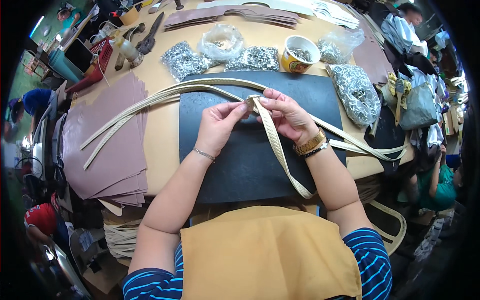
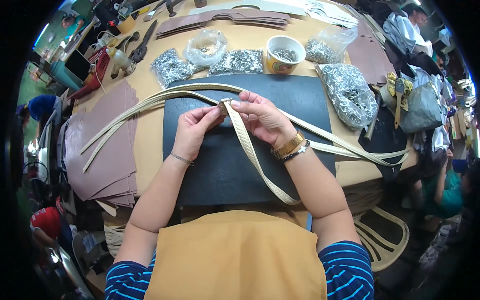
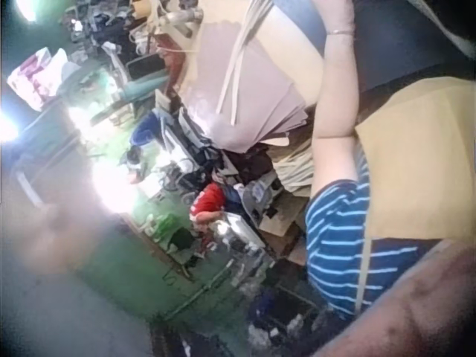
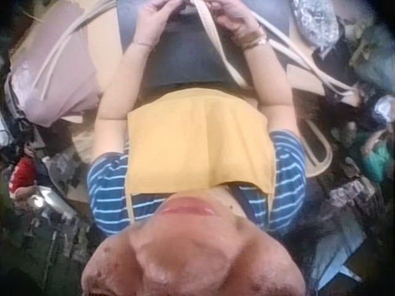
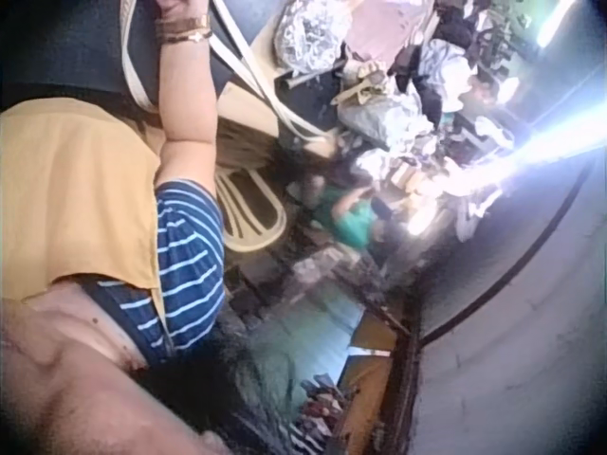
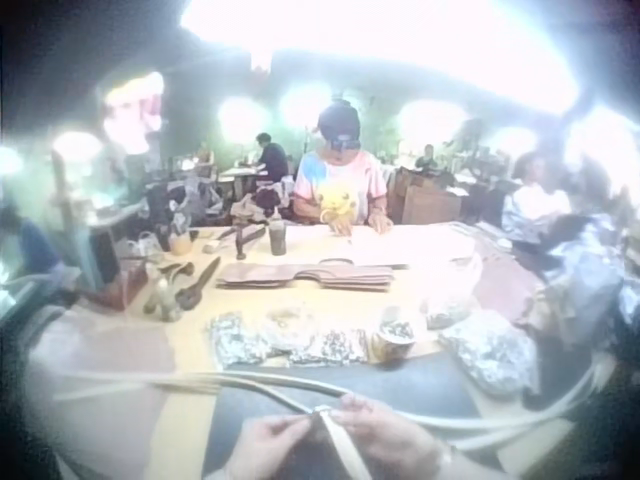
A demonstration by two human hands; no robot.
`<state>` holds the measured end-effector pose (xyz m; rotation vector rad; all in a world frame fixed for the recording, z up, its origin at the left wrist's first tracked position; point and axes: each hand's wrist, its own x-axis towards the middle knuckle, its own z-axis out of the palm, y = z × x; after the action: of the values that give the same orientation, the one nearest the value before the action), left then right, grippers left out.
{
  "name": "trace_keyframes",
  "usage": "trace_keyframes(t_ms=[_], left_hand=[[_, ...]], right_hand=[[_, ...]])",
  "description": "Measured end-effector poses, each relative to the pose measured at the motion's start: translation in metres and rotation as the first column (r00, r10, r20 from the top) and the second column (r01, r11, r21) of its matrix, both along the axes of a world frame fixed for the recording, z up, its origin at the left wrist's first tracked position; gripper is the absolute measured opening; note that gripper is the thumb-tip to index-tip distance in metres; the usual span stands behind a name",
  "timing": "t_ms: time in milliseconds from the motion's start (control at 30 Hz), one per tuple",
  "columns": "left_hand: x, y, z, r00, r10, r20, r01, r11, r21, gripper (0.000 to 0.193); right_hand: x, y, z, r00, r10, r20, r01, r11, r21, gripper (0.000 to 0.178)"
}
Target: The person assembles leather straps by attaching metal buckles to the ends of pre-cut, textured leather strips at a workshop table.
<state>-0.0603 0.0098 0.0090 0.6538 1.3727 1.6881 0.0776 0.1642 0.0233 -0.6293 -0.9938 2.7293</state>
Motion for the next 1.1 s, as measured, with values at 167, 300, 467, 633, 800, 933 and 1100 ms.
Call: trace_keyframes(t_ms=[167,300,467,633,800,933,1100], left_hand=[[-0.001,-0.002,0.000,1.000,-0.023,0.010,0.024,0.999,-0.039,0.022],[-0.001,-0.001,-0.001,0.996,-0.014,0.089,0.013,1.000,0.010,0.023],[0.001,-0.004,-0.007,1.000,0.019,0.015,-0.019,1.000,0.019,0.022],[0.005,-0.005,-0.008,0.999,0.048,-0.018,-0.046,0.996,0.070,0.022],[0.007,-0.007,-0.006,0.998,0.047,-0.040,-0.043,0.993,0.114,0.021],[0.009,-0.008,-0.008,0.977,0.094,-0.191,-0.077,0.992,0.095,0.020],[0.014,-0.010,-0.006,0.943,0.138,-0.304,-0.092,0.982,0.163,0.018]], right_hand=[[-0.001,-0.002,0.005,1.000,0.019,0.004,-0.019,0.997,0.073,0.033],[-0.003,-0.011,0.014,1.000,-0.019,0.013,0.014,0.955,0.296,0.030],[-0.004,-0.016,0.011,0.999,-0.051,0.015,0.039,0.899,0.437,0.028],[-0.004,-0.020,0.010,0.996,-0.086,0.007,0.069,0.839,0.540,0.028],[-0.005,-0.024,0.010,0.992,-0.128,-0.016,0.115,0.818,0.564,0.027],[-0.004,-0.026,0.007,0.989,-0.135,-0.062,0.146,0.799,0.583,0.027],[-0.002,-0.026,0.008,0.992,-0.120,-0.048,0.125,0.804,0.582,0.026]])
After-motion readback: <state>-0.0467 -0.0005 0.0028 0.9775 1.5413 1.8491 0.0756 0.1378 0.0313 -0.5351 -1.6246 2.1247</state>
